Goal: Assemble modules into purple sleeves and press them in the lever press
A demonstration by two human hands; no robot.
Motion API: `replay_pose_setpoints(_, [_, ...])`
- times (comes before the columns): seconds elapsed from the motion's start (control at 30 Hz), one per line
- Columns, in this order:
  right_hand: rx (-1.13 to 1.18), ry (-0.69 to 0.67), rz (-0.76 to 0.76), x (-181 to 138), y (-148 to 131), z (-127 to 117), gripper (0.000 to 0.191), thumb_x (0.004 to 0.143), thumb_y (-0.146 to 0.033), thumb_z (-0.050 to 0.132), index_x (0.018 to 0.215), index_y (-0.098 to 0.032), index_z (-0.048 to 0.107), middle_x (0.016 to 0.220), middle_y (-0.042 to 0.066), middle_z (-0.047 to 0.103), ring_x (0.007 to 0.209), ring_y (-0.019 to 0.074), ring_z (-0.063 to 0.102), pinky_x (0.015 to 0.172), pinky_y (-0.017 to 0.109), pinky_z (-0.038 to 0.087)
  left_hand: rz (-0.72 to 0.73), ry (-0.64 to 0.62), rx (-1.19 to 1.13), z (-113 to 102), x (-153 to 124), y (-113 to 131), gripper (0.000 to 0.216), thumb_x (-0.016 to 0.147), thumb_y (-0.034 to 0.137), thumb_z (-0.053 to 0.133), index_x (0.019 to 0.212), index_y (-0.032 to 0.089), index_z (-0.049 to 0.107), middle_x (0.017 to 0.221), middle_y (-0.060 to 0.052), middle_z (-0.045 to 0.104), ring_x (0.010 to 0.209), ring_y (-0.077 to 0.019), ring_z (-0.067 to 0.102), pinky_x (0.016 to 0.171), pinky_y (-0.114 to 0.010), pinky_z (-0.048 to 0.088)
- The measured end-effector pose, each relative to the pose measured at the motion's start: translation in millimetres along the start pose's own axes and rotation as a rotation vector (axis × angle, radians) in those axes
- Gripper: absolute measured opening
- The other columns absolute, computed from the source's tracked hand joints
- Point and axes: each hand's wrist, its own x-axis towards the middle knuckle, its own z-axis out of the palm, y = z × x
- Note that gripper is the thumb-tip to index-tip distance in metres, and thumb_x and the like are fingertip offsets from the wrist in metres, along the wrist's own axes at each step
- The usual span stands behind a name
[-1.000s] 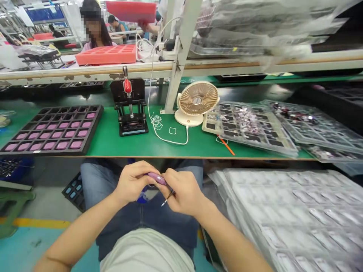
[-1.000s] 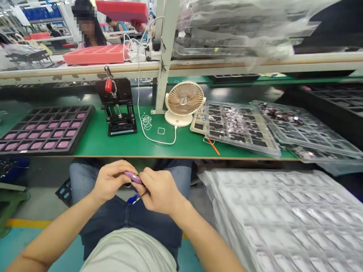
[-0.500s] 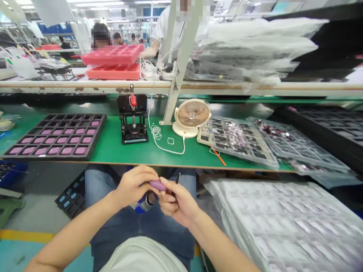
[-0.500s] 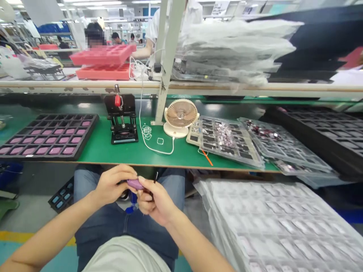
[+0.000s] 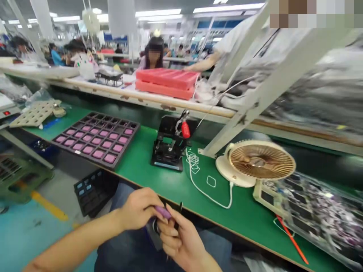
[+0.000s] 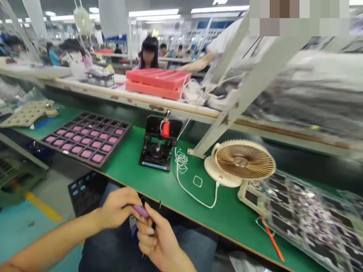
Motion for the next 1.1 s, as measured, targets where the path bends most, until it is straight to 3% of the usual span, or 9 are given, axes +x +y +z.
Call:
replay_pose_setpoints(0.2, [0.058,-0.012,0.052,27,-25,16,0.045,0.088,-0.052,0.087,0.089,-0.015,0.062,0.053,-0.014,0.036,0.038,0.0004,0.010,0.036,0.016,0.014,-0.110,0.089,0.025,-16,12,-15,0.023,0.095,0.002,0.066,0.107,0.019,0.075,0.092,-0.007,0.078,0.085,-0.0190,0.073,0.080,-0.033,0.063])
replay_pose_setpoints(0.43, [0.097,0.063,0.075,43,-31,2,0.054,0.075,-0.046,0.098,0.075,-0.017,0.053,0.051,-0.016,0.028,0.040,-0.0008,0.005,0.037,0.016,0.013,0.051,-0.021,0.169,-22,19,-30,0.026,0.097,0.004,0.058,0.117,0.017,0.068,0.097,-0.012,0.079,0.092,-0.0225,0.076,0.088,-0.039,0.066])
replay_pose_setpoints(0.63, [-0.185,0.183,0.049,52,-25,-7,0.066,0.072,-0.073,0.090,0.071,-0.020,0.051,0.052,-0.014,0.029,0.040,0.0007,0.012,0.038,0.018,0.014,-0.139,-0.092,0.142,-28,2,-31,0.032,0.101,0.005,0.058,0.128,0.020,0.066,0.109,-0.012,0.079,0.103,-0.0214,0.076,0.093,-0.036,0.065])
replay_pose_setpoints(0.73, [-0.723,0.434,-0.316,36,-55,-2,0.066,0.086,-0.084,0.068,0.079,-0.018,0.066,0.053,-0.007,0.044,0.041,0.0066,0.033,0.040,0.020,0.025,-0.174,-0.071,0.211,-22,6,-48,0.029,0.102,0.008,0.063,0.127,0.021,0.068,0.109,-0.009,0.080,0.102,-0.0204,0.076,0.095,-0.035,0.064])
replay_pose_setpoints(0.8, [-1.129,0.650,-0.800,19,-91,10,0.054,0.097,-0.072,0.064,0.089,-0.020,0.075,0.069,0.003,0.066,0.057,0.0146,0.059,0.050,0.025,0.045,-0.195,-0.027,0.257,-13,20,-69,0.026,0.104,0.013,0.062,0.128,0.022,0.068,0.111,-0.009,0.080,0.104,-0.0202,0.076,0.095,-0.035,0.064])
replay_pose_setpoints(0.87, [-1.467,0.781,-1.285,6,-134,30,0.034,0.102,-0.054,0.067,0.110,-0.024,0.079,0.107,0.009,0.078,0.082,0.0205,0.072,0.067,0.031,0.057,-0.191,-0.032,0.286,1,40,-91,0.025,0.106,0.018,0.060,0.130,0.021,0.069,0.118,-0.011,0.078,0.109,-0.0220,0.075,0.099,-0.038,0.064])
replay_pose_setpoints(0.9, [-1.624,0.780,-1.461,4,-154,40,0.032,0.102,-0.048,0.068,0.124,-0.026,0.076,0.127,0.011,0.076,0.091,0.0221,0.075,0.072,0.033,0.060,-0.177,-0.052,0.294,8,50,-101,0.025,0.107,0.020,0.059,0.130,0.021,0.069,0.120,-0.012,0.077,0.111,-0.0234,0.075,0.101,-0.041,0.063])
replay_pose_setpoints(0.97, [-1.932,0.660,-1.629,6,-189,58,0.042,0.103,-0.039,0.070,0.143,-0.028,0.066,0.149,0.012,0.066,0.106,0.0235,0.076,0.077,0.033,0.062,-0.150,-0.092,0.302,22,67,-119,0.022,0.107,0.022,0.060,0.125,0.021,0.072,0.120,-0.012,0.077,0.112,-0.0255,0.075,0.103,-0.045,0.062])
replay_pose_setpoints(1.1, [-2.257,0.422,-1.757,25,-231,81,0.028,0.107,-0.027,0.063,0.135,-0.029,0.067,0.140,0.006,0.074,0.111,0.0176,0.078,0.081,0.023,0.062,-0.123,-0.144,0.311,37,78,-136,0.018,0.106,0.022,0.060,0.117,0.019,0.075,0.113,-0.011,0.079,0.105,-0.0261,0.077,0.096,-0.043,0.065])
